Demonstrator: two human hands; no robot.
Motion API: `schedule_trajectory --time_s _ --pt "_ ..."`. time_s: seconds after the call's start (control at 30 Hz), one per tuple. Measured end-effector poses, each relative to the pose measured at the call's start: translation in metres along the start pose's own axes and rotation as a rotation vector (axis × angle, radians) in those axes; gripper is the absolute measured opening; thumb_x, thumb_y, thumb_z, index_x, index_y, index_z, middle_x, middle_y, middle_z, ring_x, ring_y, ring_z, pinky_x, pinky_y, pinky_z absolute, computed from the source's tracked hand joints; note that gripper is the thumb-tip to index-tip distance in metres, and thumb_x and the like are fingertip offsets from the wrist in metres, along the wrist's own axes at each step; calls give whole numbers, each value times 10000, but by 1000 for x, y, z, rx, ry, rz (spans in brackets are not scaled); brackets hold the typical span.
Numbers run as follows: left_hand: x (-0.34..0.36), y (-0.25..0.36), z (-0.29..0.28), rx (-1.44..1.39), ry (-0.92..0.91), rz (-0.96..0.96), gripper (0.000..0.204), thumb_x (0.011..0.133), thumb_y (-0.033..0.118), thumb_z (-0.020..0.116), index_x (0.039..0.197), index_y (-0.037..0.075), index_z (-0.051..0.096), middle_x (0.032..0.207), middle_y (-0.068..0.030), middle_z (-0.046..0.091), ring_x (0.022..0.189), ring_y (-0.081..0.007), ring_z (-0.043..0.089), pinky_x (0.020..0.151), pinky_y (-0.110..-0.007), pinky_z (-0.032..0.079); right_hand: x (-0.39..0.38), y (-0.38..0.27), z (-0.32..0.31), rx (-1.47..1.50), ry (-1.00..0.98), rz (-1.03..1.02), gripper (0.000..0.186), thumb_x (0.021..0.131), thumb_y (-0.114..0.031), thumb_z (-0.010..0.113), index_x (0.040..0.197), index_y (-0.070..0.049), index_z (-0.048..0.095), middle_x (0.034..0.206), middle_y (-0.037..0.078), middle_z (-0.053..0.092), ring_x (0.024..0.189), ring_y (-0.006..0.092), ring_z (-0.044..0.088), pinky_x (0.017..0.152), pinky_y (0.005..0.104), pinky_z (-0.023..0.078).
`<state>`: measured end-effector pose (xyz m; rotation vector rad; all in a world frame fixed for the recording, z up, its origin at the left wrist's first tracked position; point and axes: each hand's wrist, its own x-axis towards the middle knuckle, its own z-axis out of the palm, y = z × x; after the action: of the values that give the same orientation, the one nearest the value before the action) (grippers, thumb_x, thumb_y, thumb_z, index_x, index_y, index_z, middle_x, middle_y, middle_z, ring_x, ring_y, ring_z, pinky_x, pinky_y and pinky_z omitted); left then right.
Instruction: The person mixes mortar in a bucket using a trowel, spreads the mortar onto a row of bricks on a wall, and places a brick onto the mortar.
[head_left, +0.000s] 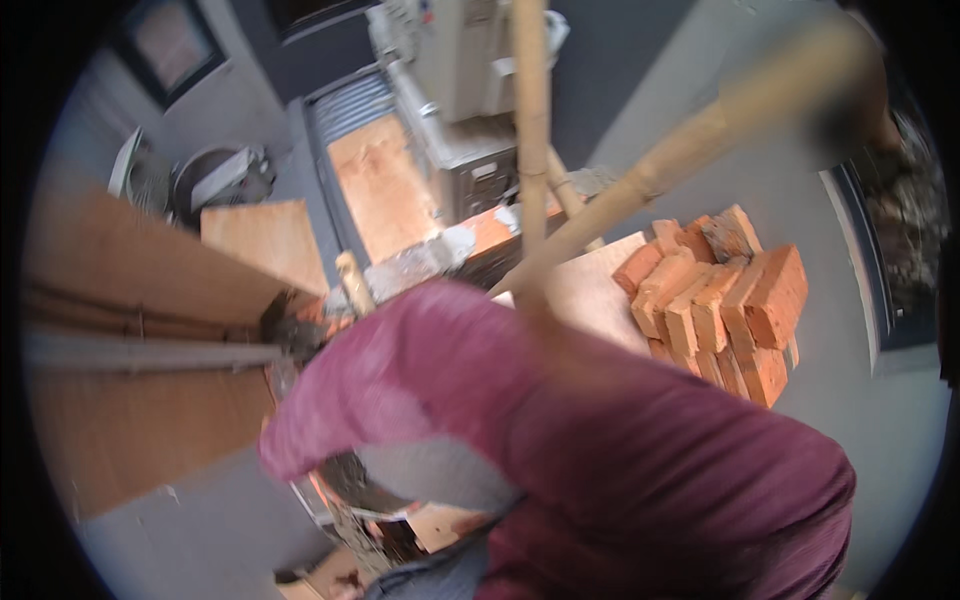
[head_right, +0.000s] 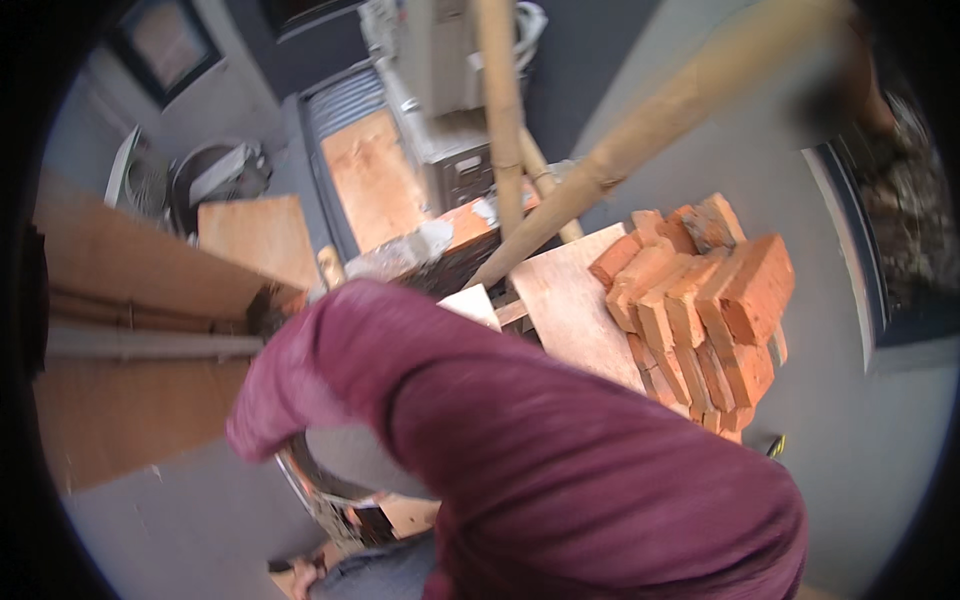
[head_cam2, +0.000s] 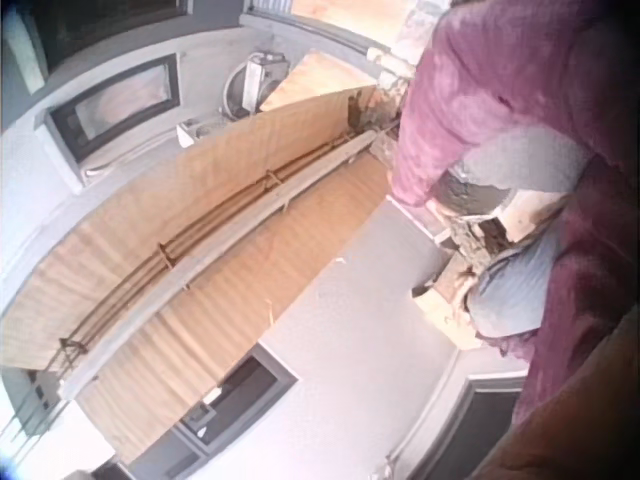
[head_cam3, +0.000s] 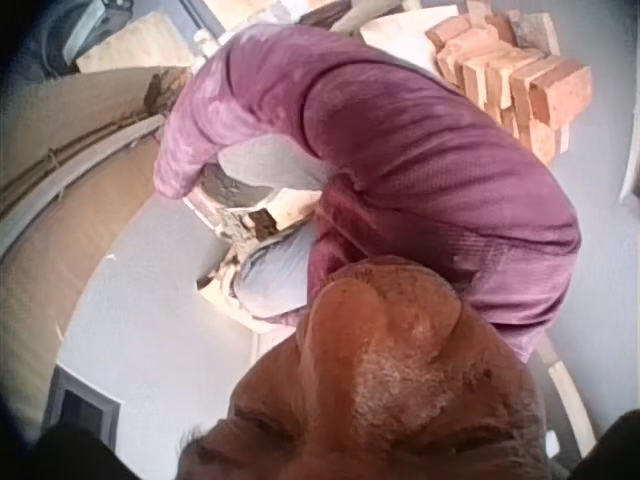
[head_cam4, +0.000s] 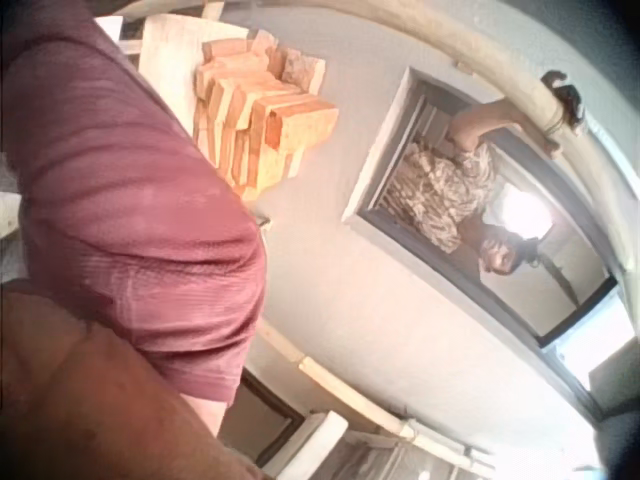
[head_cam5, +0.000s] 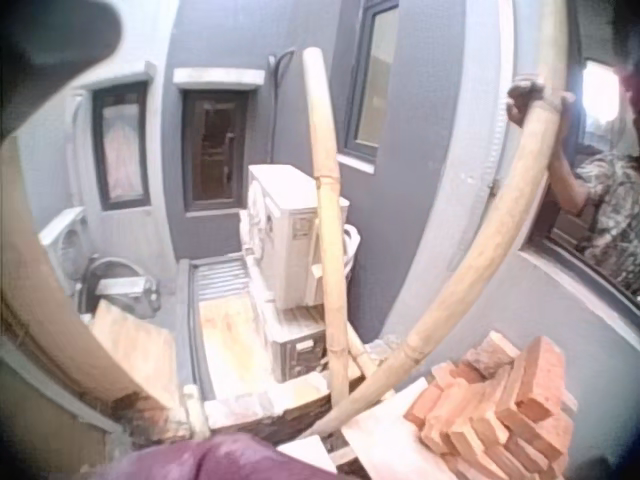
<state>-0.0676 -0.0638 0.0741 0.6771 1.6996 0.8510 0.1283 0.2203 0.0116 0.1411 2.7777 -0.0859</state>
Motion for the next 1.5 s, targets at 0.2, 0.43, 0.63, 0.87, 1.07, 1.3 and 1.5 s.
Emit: schedule_trajectory --time_s 0.2,0.43,0.63,0.87,1.07,1.3,1.5 --pt "-12 -45 -6 -126 44 33 503 995 368 590 1405 86 517 1307 -58 559 1165 -182 551 943 -336 500 -89 1 -3 -133 221 -45 145 713 -224 731 659 -131 633 605 16 592 634 222 653 534 394 501" --pt "30 -66 54 -204 -87 -68 518 1030 366 554 1384 2 451 1187 -126 622 1047 -192 624 898 -336 533 -121 -56 -66 -244 -118 192 131 895 -138 591 950 -56 677 888 85 708 839 264 713 661 399 575" --pt "58 -83 59 -520 -305 -60 229 998 192 627 1168 54 558 1031 -33 677 917 -92 632 862 -287 526 -98 -86 -44 -394 -329 35 226 927 -155 543 991 12 682 986 143 679 882 229 702 671 321 576" --pt "69 -82 83 -531 -293 138 139 972 223 670 1038 119 604 912 40 661 819 -43 585 767 -235 463 -140 -82 -76 -251 -252 -63 247 937 -182 508 973 2 669 936 122 680 814 249 693 690 357 575" --pt "59 -43 95 -464 -317 203 171 938 211 717 946 73 617 802 23 648 695 -43 548 669 -220 433 -153 -78 -90 -438 -191 209 215 913 -157 528 986 22 622 857 105 697 795 252 709 688 353 575" --pt "49 -33 92 -452 -379 219 181 916 186 736 964 54 621 800 21 634 690 -32 541 651 -218 446 -137 -49 -57 -165 -234 56 241 884 -160 574 1039 21 607 810 165 676 792 310 704 704 414 569" --pt "43 -33 91 -386 -403 222 225 902 177 745 1042 43 632 886 11 657 799 -43 581 771 -216 466 -141 -23 -31 261 -570 72 148 805 -126 637 899 -12 631 783 166 652 813 380 654 755 453 534"
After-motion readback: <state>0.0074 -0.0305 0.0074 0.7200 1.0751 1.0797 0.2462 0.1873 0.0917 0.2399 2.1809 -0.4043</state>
